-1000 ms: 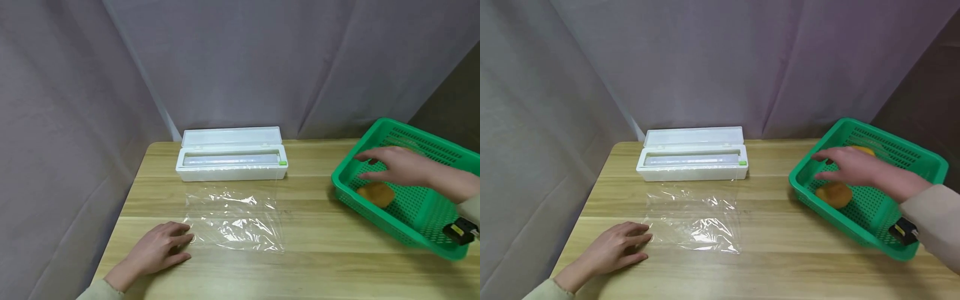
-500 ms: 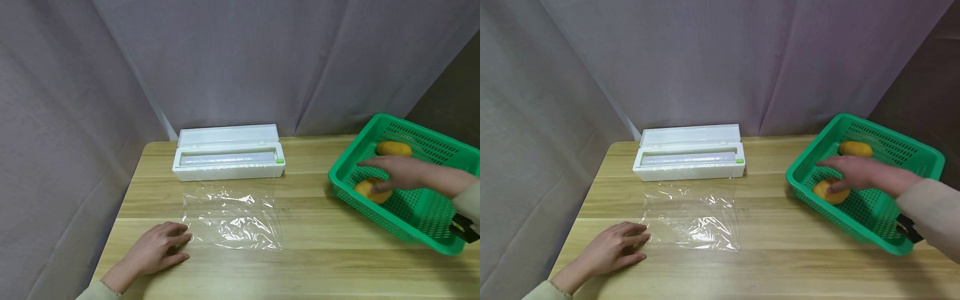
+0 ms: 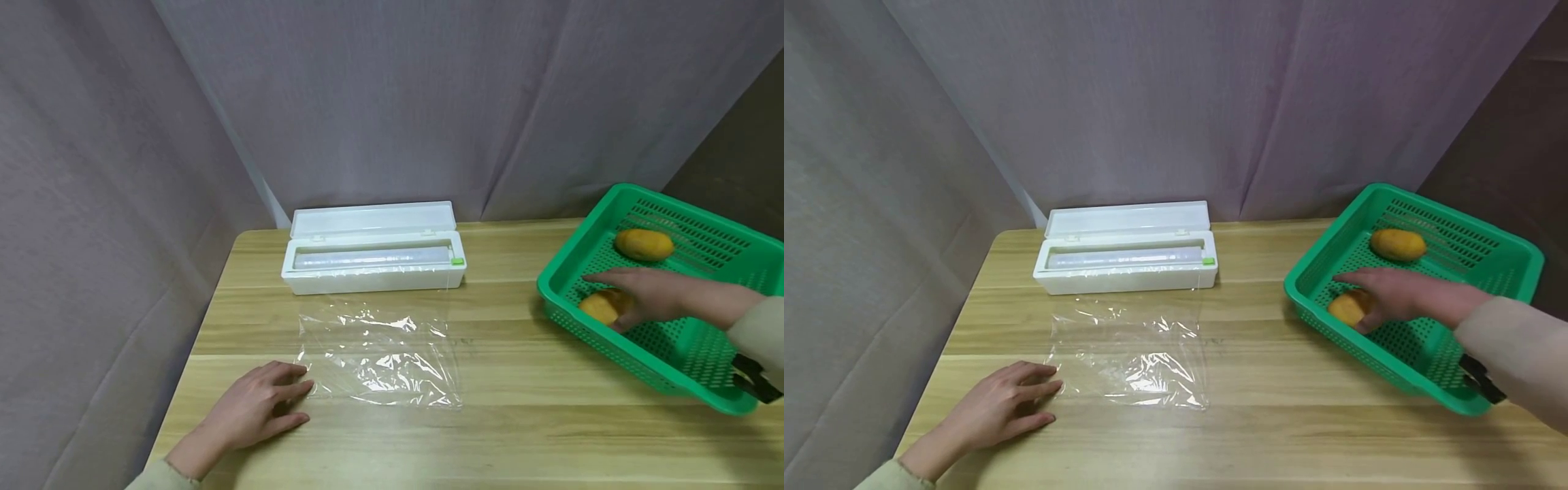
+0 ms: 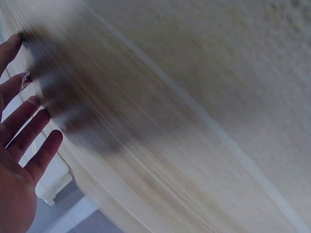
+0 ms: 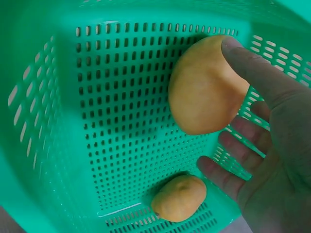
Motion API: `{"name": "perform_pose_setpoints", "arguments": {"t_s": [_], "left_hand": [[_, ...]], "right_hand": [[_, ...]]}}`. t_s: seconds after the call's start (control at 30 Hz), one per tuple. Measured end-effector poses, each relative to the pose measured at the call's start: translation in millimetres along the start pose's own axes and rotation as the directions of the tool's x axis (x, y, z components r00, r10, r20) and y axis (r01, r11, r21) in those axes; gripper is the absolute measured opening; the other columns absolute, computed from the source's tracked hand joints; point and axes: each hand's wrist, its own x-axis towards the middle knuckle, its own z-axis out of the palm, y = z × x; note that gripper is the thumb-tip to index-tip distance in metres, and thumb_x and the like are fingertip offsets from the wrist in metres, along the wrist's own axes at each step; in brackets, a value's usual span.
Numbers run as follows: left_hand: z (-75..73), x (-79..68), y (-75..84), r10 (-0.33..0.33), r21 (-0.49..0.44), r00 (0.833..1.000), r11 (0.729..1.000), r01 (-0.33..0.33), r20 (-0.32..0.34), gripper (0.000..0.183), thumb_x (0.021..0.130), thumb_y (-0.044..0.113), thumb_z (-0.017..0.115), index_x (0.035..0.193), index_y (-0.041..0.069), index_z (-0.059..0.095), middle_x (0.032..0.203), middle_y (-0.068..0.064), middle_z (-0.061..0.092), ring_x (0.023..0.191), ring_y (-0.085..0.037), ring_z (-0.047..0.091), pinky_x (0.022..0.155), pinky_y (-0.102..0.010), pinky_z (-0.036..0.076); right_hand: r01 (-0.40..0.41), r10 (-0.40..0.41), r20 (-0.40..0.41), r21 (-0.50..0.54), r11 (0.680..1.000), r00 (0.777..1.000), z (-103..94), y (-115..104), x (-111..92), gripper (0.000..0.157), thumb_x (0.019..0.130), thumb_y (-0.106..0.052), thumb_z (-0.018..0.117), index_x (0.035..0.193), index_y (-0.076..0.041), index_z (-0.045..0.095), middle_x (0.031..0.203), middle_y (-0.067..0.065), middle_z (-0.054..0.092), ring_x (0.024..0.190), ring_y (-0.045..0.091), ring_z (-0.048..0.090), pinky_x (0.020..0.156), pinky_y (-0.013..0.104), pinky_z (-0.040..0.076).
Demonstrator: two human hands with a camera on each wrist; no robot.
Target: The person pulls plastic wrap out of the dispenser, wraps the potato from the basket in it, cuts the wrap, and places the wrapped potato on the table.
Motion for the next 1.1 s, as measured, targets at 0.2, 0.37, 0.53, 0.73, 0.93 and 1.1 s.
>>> {"name": "perform_pose_setpoints", "arguments": {"t_s": [0.2, 0.37, 0.53, 0.73, 0.93, 1.1], "left_hand": [[0.3, -0.1, 0.4, 0.0, -0.003, 1.0, 1.0, 0.0, -0.02, 0.05, 0.085, 0.047, 0.088, 0.124, 0.016, 0.081, 0.128, -0.008, 0.072, 0.115, -0.025, 0.069, 0.095, -0.045, 0.06], [0.0, -0.7, 0.7, 0.003, -0.002, 1.0, 1.0, -0.003, -0.027, 0.049, 0.085, 0.046, 0.088, 0.124, 0.016, 0.081, 0.128, -0.008, 0.072, 0.115, -0.025, 0.069, 0.095, -0.045, 0.06], [-0.6, -0.5, 1.0, 0.009, 0.001, 1.0, 1.0, -0.009, -0.029, 0.048, 0.087, 0.047, 0.086, 0.124, 0.017, 0.081, 0.129, -0.008, 0.072, 0.114, -0.025, 0.069, 0.095, -0.045, 0.059], [-1.0, -0.1, 1.3, 0.008, -0.007, 1.0, 1.0, -0.009, -0.026, 0.047, 0.089, 0.046, 0.085, 0.124, 0.016, 0.081, 0.129, -0.008, 0.072, 0.114, -0.024, 0.069, 0.094, -0.045, 0.06], [-1.0, -0.3, 1.7, 0.006, -0.003, 1.0, 1.0, -0.006, -0.023, 0.047, 0.09, 0.047, 0.084, 0.125, 0.016, 0.081, 0.129, -0.008, 0.072, 0.114, -0.024, 0.069, 0.094, -0.046, 0.06], [0.4, -0.8, 1.4, 0.001, 0.002, 1.0, 1.0, -0.001, -0.022, 0.049, 0.088, 0.048, 0.086, 0.124, 0.016, 0.081, 0.129, -0.007, 0.072, 0.114, -0.024, 0.069, 0.095, -0.044, 0.06]], "right_hand": [[0.037, -0.037, -0.012, -0.013, 0.999, 0.999, 4.9, 0.8, 2.1, 0.091, 0.072, -0.026, 0.1, 0.145, 0.009, 0.056, 0.137, 0.031, 0.063, 0.123, 0.052, 0.062, 0.095, 0.063, 0.056], [0.069, -0.071, -0.036, -0.04, 0.997, 0.997, 8.3, 1.0, 4.1, 0.088, 0.072, -0.026, 0.1, 0.143, 0.005, 0.059, 0.134, 0.024, 0.066, 0.12, 0.046, 0.064, 0.091, 0.059, 0.058], [0.108, -0.114, -0.057, -0.102, 0.989, 0.992, 11.3, 1.9, 6.3, 0.082, 0.071, -0.025, 0.101, 0.139, 0.003, 0.064, 0.126, 0.018, 0.068, 0.112, 0.039, 0.068, 0.085, 0.054, 0.061], [0.135, -0.149, -0.069, -0.175, 0.975, 0.986, 16.8, 3.3, 8.6, 0.075, 0.069, -0.021, 0.102, 0.132, 0.003, 0.068, 0.116, 0.009, 0.068, 0.102, 0.029, 0.068, 0.08, 0.046, 0.061], [0.131, -0.151, -0.097, -0.181, 0.975, 0.984, 19.6, 4.9, 8.4, 0.071, 0.067, -0.017, 0.101, 0.127, 0.004, 0.07, 0.11, 0.007, 0.068, 0.097, 0.027, 0.067, 0.077, 0.045, 0.06], [0.1, -0.124, -0.15, -0.161, 0.982, 0.981, 13.6, 5.8, 6.8, 0.073, 0.066, -0.018, 0.102, 0.126, 0.007, 0.069, 0.111, 0.011, 0.07, 0.099, 0.03, 0.068, 0.079, 0.048, 0.059]]}}
